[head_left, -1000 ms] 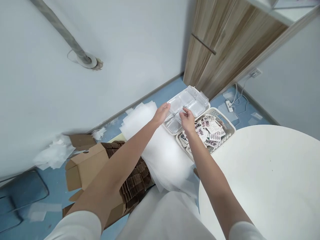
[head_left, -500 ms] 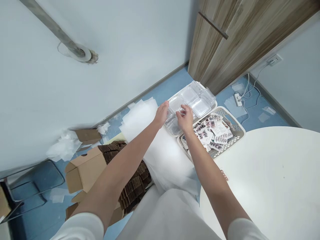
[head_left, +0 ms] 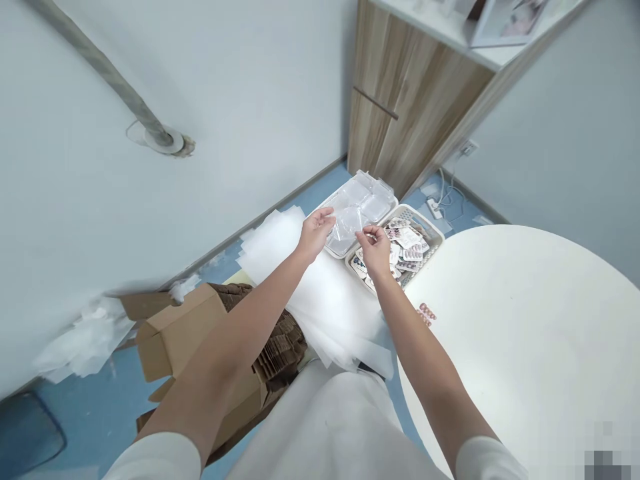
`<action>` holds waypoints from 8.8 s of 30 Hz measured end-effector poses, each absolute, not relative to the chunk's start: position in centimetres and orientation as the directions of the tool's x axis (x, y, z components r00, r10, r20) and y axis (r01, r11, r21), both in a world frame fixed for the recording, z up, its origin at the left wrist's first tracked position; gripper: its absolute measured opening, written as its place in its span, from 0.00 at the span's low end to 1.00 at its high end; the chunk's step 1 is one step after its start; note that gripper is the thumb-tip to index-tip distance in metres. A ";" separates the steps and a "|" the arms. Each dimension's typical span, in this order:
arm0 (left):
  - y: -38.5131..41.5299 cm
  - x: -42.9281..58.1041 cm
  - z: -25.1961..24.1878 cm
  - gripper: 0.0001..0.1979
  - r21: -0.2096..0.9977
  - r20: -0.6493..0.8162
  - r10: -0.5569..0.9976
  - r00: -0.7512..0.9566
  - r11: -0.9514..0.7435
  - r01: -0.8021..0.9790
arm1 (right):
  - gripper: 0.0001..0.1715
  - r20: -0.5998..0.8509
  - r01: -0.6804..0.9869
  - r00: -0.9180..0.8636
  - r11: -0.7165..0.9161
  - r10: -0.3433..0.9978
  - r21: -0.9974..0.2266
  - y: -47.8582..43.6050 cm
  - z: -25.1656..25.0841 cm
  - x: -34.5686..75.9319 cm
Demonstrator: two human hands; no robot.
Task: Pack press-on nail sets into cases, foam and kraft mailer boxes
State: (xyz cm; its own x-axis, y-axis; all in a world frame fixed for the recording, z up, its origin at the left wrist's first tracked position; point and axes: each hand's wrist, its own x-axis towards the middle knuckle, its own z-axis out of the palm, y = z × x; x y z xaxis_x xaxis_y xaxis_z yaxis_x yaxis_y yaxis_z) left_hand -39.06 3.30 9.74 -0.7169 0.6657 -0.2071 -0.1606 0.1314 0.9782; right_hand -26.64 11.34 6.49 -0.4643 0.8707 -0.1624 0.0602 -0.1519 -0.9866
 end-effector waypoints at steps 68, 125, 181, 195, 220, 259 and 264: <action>2.1 3.9 6.4 0.17 0.907 -0.418 0.866 0.274 0.416 0.065 | 0.25 -0.375 -0.025 -0.037 -0.376 0.926 -0.926 -0.7 6.5 24.1; 0.7 3.2 8.6 0.45 0.959 -0.262 0.792 0.551 0.278 0.058 | 0.33 0.079 0.290 -0.375 0.198 0.924 -0.936 -1.0 8.6 24.8; -1.3 3.0 5.6 0.18 0.931 -0.350 0.837 0.421 0.362 0.054 | 0.29 -0.497 -0.037 -0.044 -0.498 0.867 -0.866 -0.2 6.8 21.0; -0.9 3.6 4.4 0.18 0.913 -0.406 0.866 0.292 0.399 0.089 | 0.29 -0.377 -0.011 0.154 -0.380 0.913 -0.925 -4.4 5.6 21.0; -2.4 5.2 -1.6 0.18 0.829 -0.468 0.871 0.149 0.375 0.414 | 0.32 -0.432 0.415 0.172 -0.463 0.885 -0.783 -6.0 -1.2 20.6; -0.8 8.2 -1.6 0.21 0.820 -0.519 0.854 -0.046 0.512 0.256 | 0.29 -0.540 0.225 0.056 -0.537 0.840 -0.813 -2.0 0.0 23.2; -1.0 8.2 -1.9 0.22 0.811 -0.530 0.845 -0.073 0.530 0.248 | 0.28 -0.516 0.292 0.021 -0.499 0.856 -0.816 -2.0 0.1 23.4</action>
State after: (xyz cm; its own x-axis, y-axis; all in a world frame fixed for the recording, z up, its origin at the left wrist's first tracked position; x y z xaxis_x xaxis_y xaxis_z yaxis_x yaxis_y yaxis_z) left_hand 8.23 -0.95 -1.92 -0.0730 0.8449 -0.5299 0.2483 0.5300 0.8108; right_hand 23.36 -2.00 0.15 0.0211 0.8563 -0.5160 0.2918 -0.4989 -0.8160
